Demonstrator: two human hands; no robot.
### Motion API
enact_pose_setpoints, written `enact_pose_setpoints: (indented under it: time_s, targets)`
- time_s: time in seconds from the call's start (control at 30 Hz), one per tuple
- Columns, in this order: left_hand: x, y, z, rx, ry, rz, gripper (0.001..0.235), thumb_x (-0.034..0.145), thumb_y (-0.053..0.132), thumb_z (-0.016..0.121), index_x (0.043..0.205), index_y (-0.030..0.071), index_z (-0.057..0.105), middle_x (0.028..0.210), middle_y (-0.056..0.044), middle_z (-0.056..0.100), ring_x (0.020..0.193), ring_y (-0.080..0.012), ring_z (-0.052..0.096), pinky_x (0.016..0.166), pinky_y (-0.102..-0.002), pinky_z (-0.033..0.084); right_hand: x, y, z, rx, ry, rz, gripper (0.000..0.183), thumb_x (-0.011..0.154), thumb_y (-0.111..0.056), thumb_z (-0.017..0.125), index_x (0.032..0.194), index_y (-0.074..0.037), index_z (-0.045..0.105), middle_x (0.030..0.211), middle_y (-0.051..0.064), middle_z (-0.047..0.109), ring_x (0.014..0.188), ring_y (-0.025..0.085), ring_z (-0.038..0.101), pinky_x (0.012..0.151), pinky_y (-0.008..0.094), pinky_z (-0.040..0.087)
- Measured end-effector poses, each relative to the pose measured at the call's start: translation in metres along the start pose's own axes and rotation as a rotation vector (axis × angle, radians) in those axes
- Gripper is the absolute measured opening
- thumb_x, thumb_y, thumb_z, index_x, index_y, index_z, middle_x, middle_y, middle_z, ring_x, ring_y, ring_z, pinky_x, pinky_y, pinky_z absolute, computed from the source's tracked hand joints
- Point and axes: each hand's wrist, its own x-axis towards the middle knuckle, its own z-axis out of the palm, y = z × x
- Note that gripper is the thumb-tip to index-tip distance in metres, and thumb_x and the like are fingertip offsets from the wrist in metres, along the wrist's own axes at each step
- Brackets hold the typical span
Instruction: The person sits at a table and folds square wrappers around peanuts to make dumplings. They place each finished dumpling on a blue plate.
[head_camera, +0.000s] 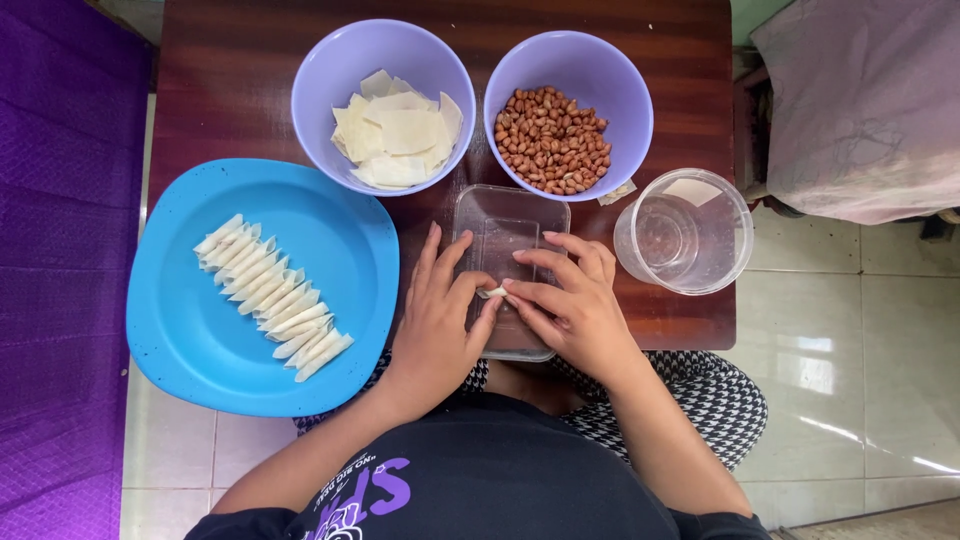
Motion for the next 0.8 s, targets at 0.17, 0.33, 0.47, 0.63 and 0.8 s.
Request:
enact_pose_setpoints:
  time_s: [0.17, 0.33, 0.47, 0.63, 0.8]
  targets:
    - [0.001, 0.001, 0.000, 0.015, -0.001, -0.001, 0.012, 0.097, 0.018, 0.067, 0.101, 0.008, 0.064, 0.145, -0.022, 0.048, 0.147, -0.0536, 0.029, 0.115, -0.060, 0.031, 0.003, -0.003, -0.002, -0.007, -0.011, 0.017, 0.011, 0.090, -0.029, 0.078, 0.101, -0.028, 0.076, 0.125, -0.005, 0.069, 0.131, 0.028, 0.051, 0.106, 0.046, 0.035]
    - [0.000, 0.000, 0.002, 0.039, -0.002, 0.013, 0.015, 0.095, 0.019, 0.069, 0.104, 0.008, 0.064, 0.146, -0.021, 0.048, 0.146, -0.0532, 0.029, 0.115, -0.060, 0.030, 0.002, -0.003, -0.004, 0.019, -0.045, 0.052, 0.010, 0.092, -0.029, 0.076, 0.102, -0.027, 0.076, 0.127, -0.005, 0.068, 0.133, 0.027, 0.049, 0.107, 0.046, 0.032]
    - [-0.003, -0.002, 0.005, 0.046, 0.020, 0.032, 0.019, 0.096, 0.024, 0.070, 0.108, 0.011, 0.065, 0.147, -0.017, 0.048, 0.147, -0.0506, 0.030, 0.117, -0.058, 0.030, 0.004, -0.005, -0.007, 0.047, -0.083, 0.084, 0.008, 0.094, -0.029, 0.073, 0.102, -0.027, 0.075, 0.127, -0.006, 0.067, 0.133, 0.027, 0.049, 0.108, 0.046, 0.030]
    - [-0.005, -0.004, 0.007, 0.038, 0.048, 0.046, 0.018, 0.097, 0.027, 0.069, 0.108, 0.014, 0.066, 0.146, -0.013, 0.050, 0.147, -0.0476, 0.033, 0.117, -0.057, 0.030, 0.006, -0.006, -0.012, 0.140, -0.124, 0.123, 0.008, 0.095, -0.030, 0.072, 0.102, -0.028, 0.075, 0.126, -0.007, 0.068, 0.133, 0.028, 0.049, 0.107, 0.047, 0.028]
    - [-0.005, -0.003, 0.007, -0.006, 0.134, 0.081, 0.017, 0.096, 0.029, 0.071, 0.109, 0.018, 0.071, 0.137, -0.007, 0.059, 0.141, -0.0421, 0.045, 0.116, -0.056, 0.034, 0.010, -0.012, -0.022, 0.204, -0.261, 0.213, 0.011, 0.098, -0.031, 0.067, 0.105, -0.025, 0.073, 0.131, -0.002, 0.064, 0.137, 0.031, 0.043, 0.109, 0.052, 0.024]
